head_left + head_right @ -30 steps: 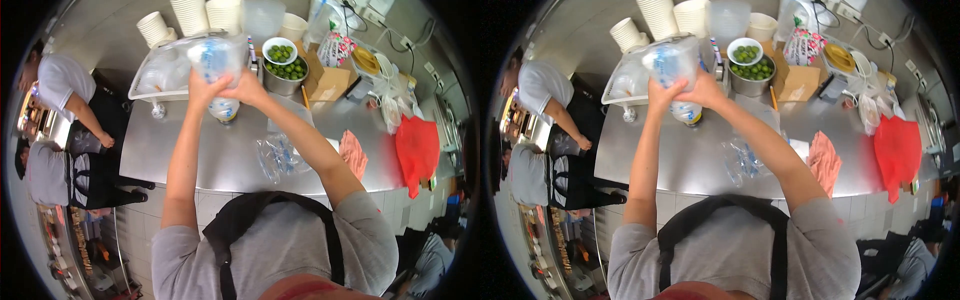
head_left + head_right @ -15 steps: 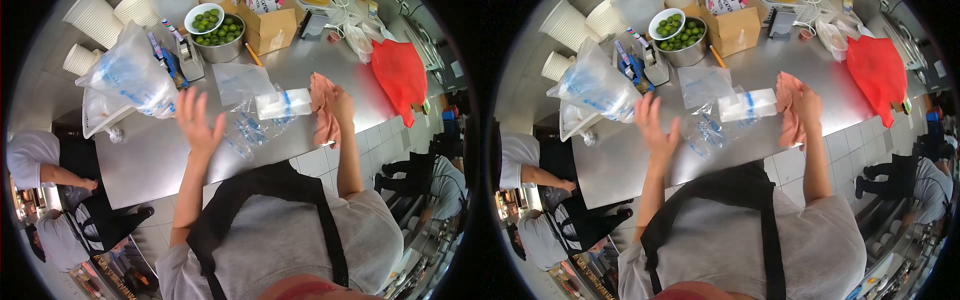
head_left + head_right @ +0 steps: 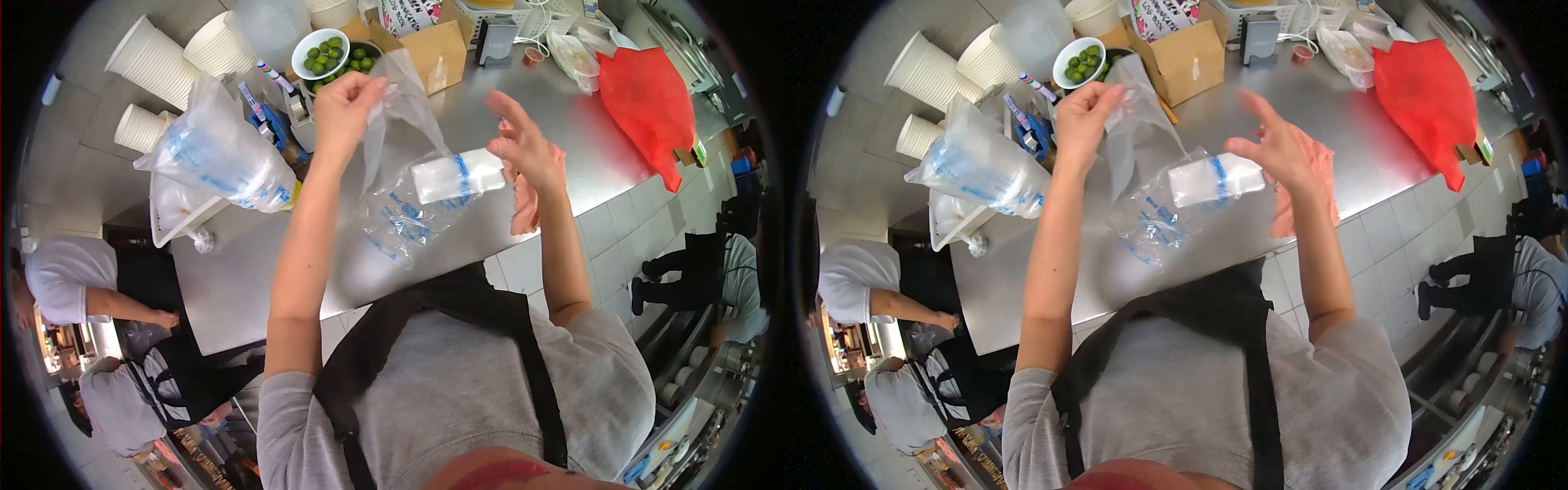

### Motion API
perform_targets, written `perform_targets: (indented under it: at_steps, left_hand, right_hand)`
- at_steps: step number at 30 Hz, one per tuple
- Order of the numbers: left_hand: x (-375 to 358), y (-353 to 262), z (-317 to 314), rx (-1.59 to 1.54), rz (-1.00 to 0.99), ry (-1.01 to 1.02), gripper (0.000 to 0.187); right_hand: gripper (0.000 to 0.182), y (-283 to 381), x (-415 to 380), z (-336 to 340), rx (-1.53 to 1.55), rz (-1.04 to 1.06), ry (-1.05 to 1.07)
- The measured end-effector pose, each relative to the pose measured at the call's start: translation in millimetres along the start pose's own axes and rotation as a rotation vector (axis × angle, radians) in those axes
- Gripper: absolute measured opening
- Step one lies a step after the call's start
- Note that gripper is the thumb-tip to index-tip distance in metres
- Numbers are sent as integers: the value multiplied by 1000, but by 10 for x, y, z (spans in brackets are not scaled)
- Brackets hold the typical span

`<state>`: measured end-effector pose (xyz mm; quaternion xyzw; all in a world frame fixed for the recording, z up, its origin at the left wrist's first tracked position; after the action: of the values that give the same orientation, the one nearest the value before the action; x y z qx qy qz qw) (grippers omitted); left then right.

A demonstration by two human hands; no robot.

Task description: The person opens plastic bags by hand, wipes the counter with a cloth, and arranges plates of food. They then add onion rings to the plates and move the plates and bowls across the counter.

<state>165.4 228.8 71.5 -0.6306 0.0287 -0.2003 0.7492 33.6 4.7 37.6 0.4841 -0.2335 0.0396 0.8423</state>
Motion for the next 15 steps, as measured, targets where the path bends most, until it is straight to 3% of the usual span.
perform_targets:
  at_steps: [1,2,5,8,9,10,12,14,15]
  left_hand:
    - [-4,-21,70,-191,63,19,13]
    - [-35,-86,115,-183,51,16,13]
    - [-130,-147,331,-168,78,-127,15]
    - [-210,-224,395,-276,73,-112,15]
    - [-242,-233,443,-275,67,-119,15]
    - [-265,-219,472,-277,82,-87,13]
    - [-283,-156,527,-282,90,-61,13]
    - [-344,-259,622,-50,-195,-161,26]
    - [-387,-367,614,-50,-197,-168,26]
  right_hand:
    - [72,176,99,-133,203,30,77]
    - [75,346,183,-280,405,63,158]
    - [75,667,369,-557,226,154,113]
    - [67,848,523,-728,58,124,103]
    - [46,734,604,-778,148,120,17]
    - [46,727,678,-770,149,128,20]
    - [23,659,750,-882,394,-34,210]
    - [17,762,773,-863,402,-9,237]
    - [12,830,787,-853,413,8,259]
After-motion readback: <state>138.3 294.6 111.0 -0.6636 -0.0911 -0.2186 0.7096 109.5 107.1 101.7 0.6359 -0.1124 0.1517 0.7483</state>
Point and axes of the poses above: each hand's wrist, its own x-axis towards the middle knuckle, its own z-axis out of the back of the hand, y = z × x, the point moved 7 cm from there along x, towards the middle knuckle, and after that the axes turned 9 degrees about z, right-handed, at the moved point
